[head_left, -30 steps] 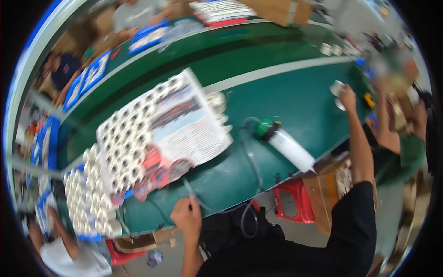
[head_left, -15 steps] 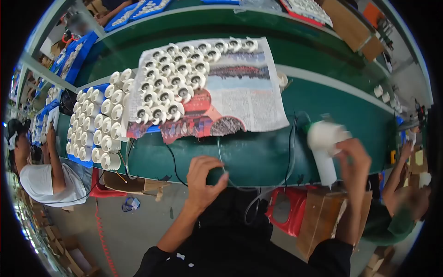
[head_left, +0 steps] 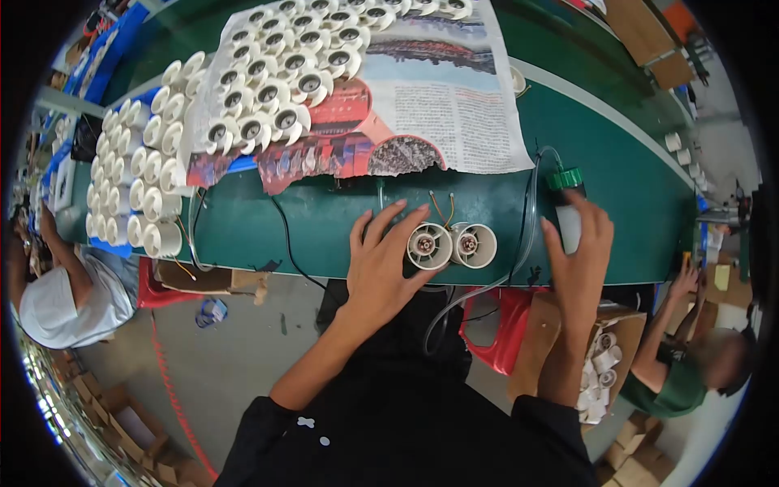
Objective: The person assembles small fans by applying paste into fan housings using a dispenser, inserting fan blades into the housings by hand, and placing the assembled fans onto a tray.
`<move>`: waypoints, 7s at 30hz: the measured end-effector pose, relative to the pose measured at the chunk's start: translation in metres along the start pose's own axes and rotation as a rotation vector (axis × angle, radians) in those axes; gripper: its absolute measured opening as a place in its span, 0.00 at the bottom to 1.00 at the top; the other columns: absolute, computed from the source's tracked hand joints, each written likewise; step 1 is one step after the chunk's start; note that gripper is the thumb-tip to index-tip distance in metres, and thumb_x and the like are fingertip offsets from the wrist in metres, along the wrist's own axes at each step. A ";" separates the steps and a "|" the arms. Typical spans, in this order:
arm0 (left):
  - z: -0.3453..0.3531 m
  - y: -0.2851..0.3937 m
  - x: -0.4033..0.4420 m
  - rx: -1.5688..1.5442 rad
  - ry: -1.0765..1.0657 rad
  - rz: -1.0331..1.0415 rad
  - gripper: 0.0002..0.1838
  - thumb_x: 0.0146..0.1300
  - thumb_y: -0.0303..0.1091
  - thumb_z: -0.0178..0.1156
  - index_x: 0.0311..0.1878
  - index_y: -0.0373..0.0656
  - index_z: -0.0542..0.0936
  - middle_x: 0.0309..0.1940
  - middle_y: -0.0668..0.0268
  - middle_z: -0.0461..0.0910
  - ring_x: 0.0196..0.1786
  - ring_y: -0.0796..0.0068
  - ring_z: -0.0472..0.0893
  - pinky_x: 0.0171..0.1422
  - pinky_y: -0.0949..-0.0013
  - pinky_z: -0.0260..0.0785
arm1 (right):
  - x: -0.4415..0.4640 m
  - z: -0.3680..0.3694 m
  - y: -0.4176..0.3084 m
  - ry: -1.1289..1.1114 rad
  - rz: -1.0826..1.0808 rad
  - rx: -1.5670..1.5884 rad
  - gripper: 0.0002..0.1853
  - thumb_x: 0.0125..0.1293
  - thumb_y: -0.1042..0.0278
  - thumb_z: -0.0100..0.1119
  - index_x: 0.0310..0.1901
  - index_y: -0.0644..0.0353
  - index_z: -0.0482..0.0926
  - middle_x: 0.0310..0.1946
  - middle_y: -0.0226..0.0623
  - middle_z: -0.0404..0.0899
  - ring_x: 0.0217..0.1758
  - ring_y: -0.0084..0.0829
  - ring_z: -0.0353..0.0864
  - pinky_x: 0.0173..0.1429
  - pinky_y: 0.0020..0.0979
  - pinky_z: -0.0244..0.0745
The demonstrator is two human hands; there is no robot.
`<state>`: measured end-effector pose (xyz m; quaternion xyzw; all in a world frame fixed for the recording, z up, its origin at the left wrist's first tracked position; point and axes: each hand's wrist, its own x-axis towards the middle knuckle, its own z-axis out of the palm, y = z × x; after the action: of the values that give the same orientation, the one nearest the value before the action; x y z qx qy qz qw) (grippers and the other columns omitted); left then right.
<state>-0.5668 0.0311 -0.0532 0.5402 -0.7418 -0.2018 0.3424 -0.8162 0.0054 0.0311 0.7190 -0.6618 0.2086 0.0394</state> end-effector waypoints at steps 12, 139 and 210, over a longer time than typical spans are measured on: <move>-0.005 -0.003 -0.002 -0.089 0.023 -0.016 0.37 0.47 0.45 0.76 0.62 0.46 0.75 0.58 0.65 0.77 0.69 0.64 0.69 0.75 0.50 0.51 | 0.012 -0.024 0.087 0.133 0.133 0.331 0.30 0.58 0.61 0.70 0.59 0.68 0.74 0.45 0.41 0.81 0.47 0.36 0.80 0.55 0.38 0.75; -0.014 -0.016 -0.005 -0.339 0.217 -0.142 0.36 0.47 0.39 0.77 0.62 0.46 0.75 0.65 0.55 0.69 0.69 0.51 0.65 0.73 0.53 0.56 | 0.030 0.032 0.053 -0.158 0.235 -0.164 0.40 0.54 0.46 0.73 0.61 0.66 0.74 0.51 0.57 0.80 0.56 0.53 0.79 0.59 0.45 0.73; -0.035 0.017 -0.007 -0.171 0.206 0.000 0.30 0.55 0.28 0.71 0.61 0.38 0.73 0.56 0.50 0.76 0.59 0.49 0.75 0.65 0.56 0.67 | 0.169 0.098 -0.168 0.187 -1.333 -0.137 0.06 0.54 0.68 0.58 0.34 0.55 0.78 0.35 0.28 0.76 0.41 0.28 0.79 0.45 0.30 0.74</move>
<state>-0.5518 0.0462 -0.0202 0.5270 -0.6825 -0.2079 0.4617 -0.6228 -0.1646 0.0380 0.9483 -0.0821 0.1588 0.2623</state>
